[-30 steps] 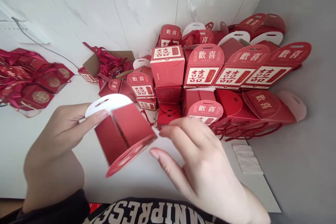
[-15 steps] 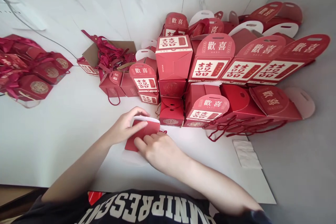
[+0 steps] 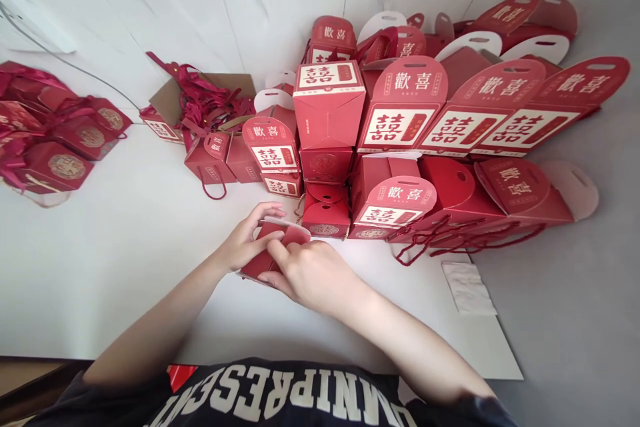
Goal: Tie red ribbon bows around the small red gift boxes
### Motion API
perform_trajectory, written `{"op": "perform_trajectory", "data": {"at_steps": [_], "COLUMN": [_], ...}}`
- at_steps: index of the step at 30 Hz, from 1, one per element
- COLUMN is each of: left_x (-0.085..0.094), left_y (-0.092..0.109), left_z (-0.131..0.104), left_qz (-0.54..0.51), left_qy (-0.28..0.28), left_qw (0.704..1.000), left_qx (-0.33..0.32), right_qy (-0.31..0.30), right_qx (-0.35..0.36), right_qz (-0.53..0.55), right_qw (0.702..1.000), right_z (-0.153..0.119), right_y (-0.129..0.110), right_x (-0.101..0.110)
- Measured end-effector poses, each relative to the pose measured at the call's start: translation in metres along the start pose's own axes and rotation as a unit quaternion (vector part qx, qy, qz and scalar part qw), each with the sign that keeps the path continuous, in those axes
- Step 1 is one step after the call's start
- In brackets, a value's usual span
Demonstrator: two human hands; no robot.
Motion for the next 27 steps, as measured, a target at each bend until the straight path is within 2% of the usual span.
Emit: {"op": "perform_trajectory", "data": {"at_steps": [4,7,10,13,16,19,23,27], "left_x": [-0.004,-0.005,-0.004,-0.003,-0.001,0.004,0.004,0.003], "left_y": [0.002,0.013,0.022,0.023,0.016,0.005,0.006,0.016], "left_z": [0.0,0.0,-0.001,-0.001,0.0,0.0,0.0,0.0], "left_qz": [-0.005,0.014,0.029,0.003,-0.113,-0.204,-0.195,-0.119], "left_qy": [-0.027,-0.037,-0.033,-0.025,-0.006,0.039,0.052,0.039], "left_qw": [0.999,0.998,0.998,0.997,0.99,0.976,0.976,0.989], "left_qx": [-0.018,-0.038,-0.052,-0.067,-0.078,-0.072,-0.077,-0.084], "right_qy": [-0.002,0.004,0.028,0.069,0.103,0.119,0.125,0.114], "right_qx": [-0.034,-0.054,-0.086,-0.09,-0.071,-0.049,-0.035,-0.013], "right_qz": [0.152,0.272,0.342,0.352,0.346,0.349,0.347,0.293], "right_qw": [0.988,0.961,0.935,0.929,0.93,0.928,0.929,0.949], "right_z": [-0.016,-0.03,-0.038,-0.042,-0.041,-0.036,-0.027,-0.021], "right_y": [0.023,0.041,0.057,0.063,0.063,0.057,0.045,0.032], "right_x": [0.012,0.007,-0.005,-0.01,-0.007,-0.004,-0.005,-0.009]}}
Point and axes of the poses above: each hand's wrist, its own z-axis towards the middle knuckle, its own x-axis out of the back of the hand, y = z × x, the point moved 8 cm from there along z, towards the middle knuckle, and after that the axes turned 10 degrees about -x, right-handed, at the moved point
